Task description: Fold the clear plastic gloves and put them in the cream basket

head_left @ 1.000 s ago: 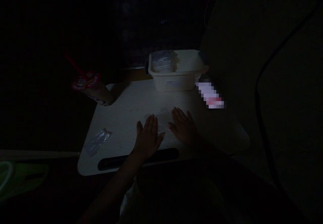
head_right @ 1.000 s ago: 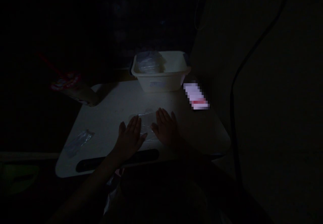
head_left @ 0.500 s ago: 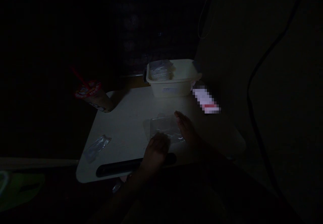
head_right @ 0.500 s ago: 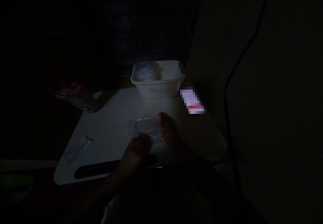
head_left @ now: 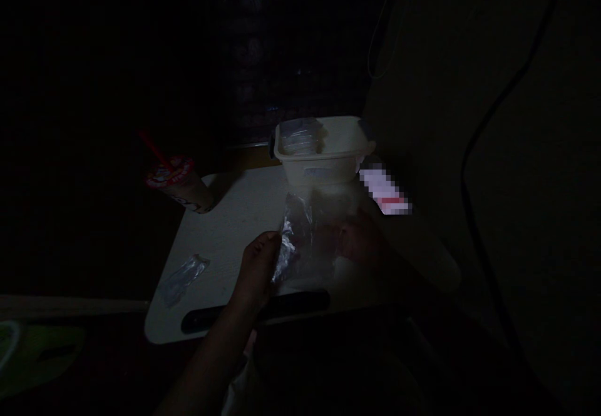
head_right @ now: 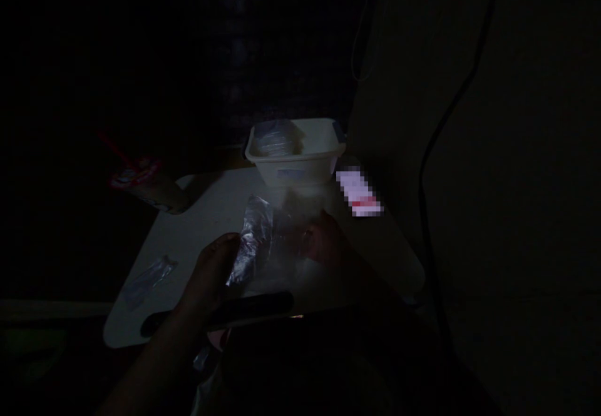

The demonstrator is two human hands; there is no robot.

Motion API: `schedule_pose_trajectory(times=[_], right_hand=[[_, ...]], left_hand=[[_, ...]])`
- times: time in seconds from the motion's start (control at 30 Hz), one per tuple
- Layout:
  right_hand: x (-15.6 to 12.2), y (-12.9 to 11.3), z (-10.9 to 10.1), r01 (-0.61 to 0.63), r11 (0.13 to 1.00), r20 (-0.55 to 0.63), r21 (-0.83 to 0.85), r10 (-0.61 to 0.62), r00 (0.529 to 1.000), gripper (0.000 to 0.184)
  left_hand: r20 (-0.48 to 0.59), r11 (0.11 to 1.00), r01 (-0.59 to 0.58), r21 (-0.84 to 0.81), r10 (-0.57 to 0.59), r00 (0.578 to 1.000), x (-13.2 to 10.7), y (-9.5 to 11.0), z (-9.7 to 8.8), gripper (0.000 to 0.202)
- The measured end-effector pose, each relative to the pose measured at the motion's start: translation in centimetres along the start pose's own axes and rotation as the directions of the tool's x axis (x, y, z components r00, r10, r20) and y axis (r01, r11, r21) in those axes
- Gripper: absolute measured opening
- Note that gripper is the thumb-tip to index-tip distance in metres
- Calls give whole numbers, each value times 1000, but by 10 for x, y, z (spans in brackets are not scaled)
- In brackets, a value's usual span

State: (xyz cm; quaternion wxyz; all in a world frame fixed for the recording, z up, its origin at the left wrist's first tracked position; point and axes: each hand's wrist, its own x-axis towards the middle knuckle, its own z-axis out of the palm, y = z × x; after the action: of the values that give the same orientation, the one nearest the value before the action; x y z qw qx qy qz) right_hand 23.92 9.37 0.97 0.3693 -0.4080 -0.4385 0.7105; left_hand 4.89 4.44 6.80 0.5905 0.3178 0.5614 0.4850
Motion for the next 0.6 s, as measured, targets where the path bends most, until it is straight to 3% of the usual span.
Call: schedule_pose_trajectory(times=[0.1,0.27,0.43,0.6], right_hand=[[-10,6,15,-144,981,72,130,135,988,31],[-15,6,21,-91,995,-1,-32,91,996,9],[-18,-3,21,-111,987,-61,-120,104,993,18],[-21,1,12,-32,980,-6,-197,31,1000,18]], left_hand=[[-66,997,9,-72,-14,998,4,-6,-1,13],[104,976,197,-92,-187,977,13,-20,-7,23],[100,989,133,60,-139,985,20,-34,-17,17],[182,998,56,19,-59,982,22,-36,-23,15]])
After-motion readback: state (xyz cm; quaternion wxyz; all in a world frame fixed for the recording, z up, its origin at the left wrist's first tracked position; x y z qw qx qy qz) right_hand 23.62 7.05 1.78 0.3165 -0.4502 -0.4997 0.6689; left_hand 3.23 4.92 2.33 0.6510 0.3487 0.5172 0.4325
